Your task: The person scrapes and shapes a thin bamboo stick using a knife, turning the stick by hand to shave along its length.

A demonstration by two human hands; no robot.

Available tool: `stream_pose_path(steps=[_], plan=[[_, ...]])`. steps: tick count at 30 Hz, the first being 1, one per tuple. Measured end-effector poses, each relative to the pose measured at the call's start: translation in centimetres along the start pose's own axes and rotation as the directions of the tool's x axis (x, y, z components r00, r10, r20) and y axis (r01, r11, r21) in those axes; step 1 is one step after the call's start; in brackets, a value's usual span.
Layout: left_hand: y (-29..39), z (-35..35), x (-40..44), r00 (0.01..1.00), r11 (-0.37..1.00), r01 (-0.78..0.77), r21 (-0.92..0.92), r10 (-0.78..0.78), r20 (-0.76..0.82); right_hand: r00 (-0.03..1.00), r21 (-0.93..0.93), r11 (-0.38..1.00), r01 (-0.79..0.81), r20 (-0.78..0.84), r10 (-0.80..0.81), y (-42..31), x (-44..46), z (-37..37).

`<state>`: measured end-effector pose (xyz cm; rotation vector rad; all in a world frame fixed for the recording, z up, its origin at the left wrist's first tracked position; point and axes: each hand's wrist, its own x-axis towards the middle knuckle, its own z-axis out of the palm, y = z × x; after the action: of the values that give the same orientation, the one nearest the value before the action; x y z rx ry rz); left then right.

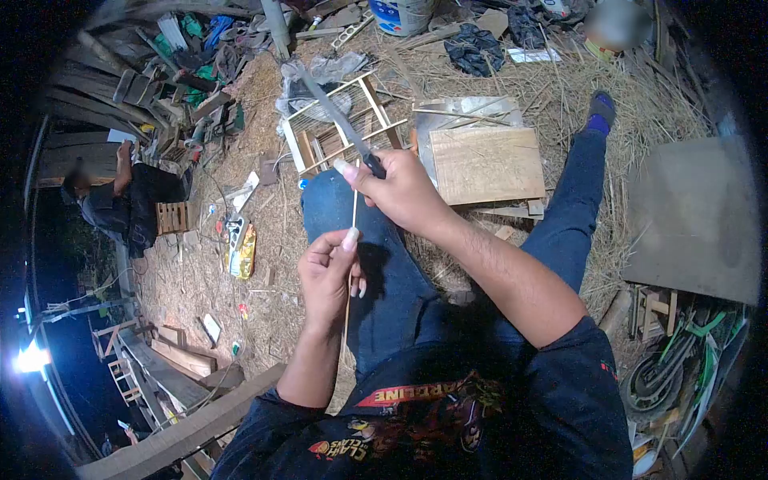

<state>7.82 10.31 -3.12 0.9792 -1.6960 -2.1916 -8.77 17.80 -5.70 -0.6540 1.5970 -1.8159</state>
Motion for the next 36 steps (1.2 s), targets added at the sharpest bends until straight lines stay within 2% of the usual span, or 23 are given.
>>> stream_pose_path(steps=[1,2,4,5,7,11,13,14,16,19,22,25,26,27,29,33,35,36], plan=[[-0.1,0.1,0.0,0.999,0.999,-0.026,0.024,0.027,-0.025,0.999,-0.135,0.991,0.023,-0.036,-0.028,0.0,-0.1,-0.2],[-0.1,0.3,0.1,0.997,0.997,-0.052,0.049,0.055,-0.049,0.999,-0.134,0.991,0.024,-0.039,-0.029,-0.1,-0.3,-0.3],[-0.4,0.4,0.2,0.997,0.996,-0.058,0.070,0.061,-0.053,0.998,-0.330,0.944,0.003,-0.062,-0.025,-0.5,-0.9,-0.5],[-0.5,0.5,0.2,0.996,0.994,-0.062,0.089,0.067,-0.059,0.998,-0.329,0.944,0.003,-0.063,-0.025,-0.4,-1.0,-0.5],[-0.9,0.6,0.4,0.994,0.995,-0.075,0.069,0.080,-0.068,0.983,-0.235,0.966,0.111,-0.116,-0.141,0.1,-1.2,-0.3],[-0.6,0.5,0.9,0.987,0.989,-0.144,-0.018,0.142,-0.077,0.983,-0.098,0.986,0.136,-0.111,-0.146,1.0,-1.7,-0.5],[-0.5,0.2,1.2,0.989,0.991,-0.134,-0.020,0.133,-0.065,0.992,-0.109,0.992,0.058,-0.108,-0.070,1.4,-2.1,-1.0],[-0.6,0.3,1.4,0.983,0.987,-0.151,-0.056,0.145,-0.111,0.992,-0.107,0.992,0.060,-0.103,-0.071,1.4,-2.2,-1.5],[-0.8,-0.1,1.7,0.971,0.972,-0.200,-0.124,0.180,-0.161,0.993,0.060,0.998,0.024,-0.117,-0.017,1.1,-2.6,-2.6],[-0.4,-0.4,2.1,0.959,0.961,-0.231,-0.152,0.198,-0.203,0.998,0.125,0.992,0.012,-0.069,-0.004,1.0,-3.5,-3.9],[-0.2,-0.1,1.9,0.970,0.964,-0.211,-0.159,0.187,-0.153,0.994,0.119,0.989,0.084,-0.082,-0.075,-0.1,-4.1,-2.6],[-0.4,0.9,1.5,0.977,0.974,-0.185,-0.133,0.168,-0.130,0.995,0.121,0.991,0.049,-0.096,-0.037,-0.5,-3.9,-0.6],[-0.7,1.0,1.4,0.977,0.976,-0.189,-0.109,0.176,-0.118,0.995,0.184,0.981,0.051,-0.088,-0.035,-0.7,-3.7,0.1],[-1.0,1.1,1.3,0.977,0.977,-0.193,-0.085,0.184,-0.108,0.999,0.261,0.965,-0.016,-0.039,0.027,-1.1,-3.6,0.6],[-1.3,1.3,1.0,0.970,0.975,-0.220,-0.029,0.216,-0.107,0.993,0.140,0.985,0.103,-0.074,-0.093,0.6,-3.0,1.5],[-1.6,1.0,0.8,0.955,0.963,-0.252,0.093,0.263,-0.134,0.997,0.056,0.995,0.077,-0.028,-0.076,1.2,-2.9,1.8],[-1.7,0.9,0.5,0.946,0.961,-0.259,0.096,0.272,-0.174,0.982,-0.233,0.966,0.113,-0.121,-0.144,0.7,-3.6,2.1],[-1.6,0.9,0.4,0.946,0.961,-0.259,0.093,0.272,-0.179,0.983,-0.235,0.966,0.113,-0.116,-0.143,0.6,-3.9,2.1]])
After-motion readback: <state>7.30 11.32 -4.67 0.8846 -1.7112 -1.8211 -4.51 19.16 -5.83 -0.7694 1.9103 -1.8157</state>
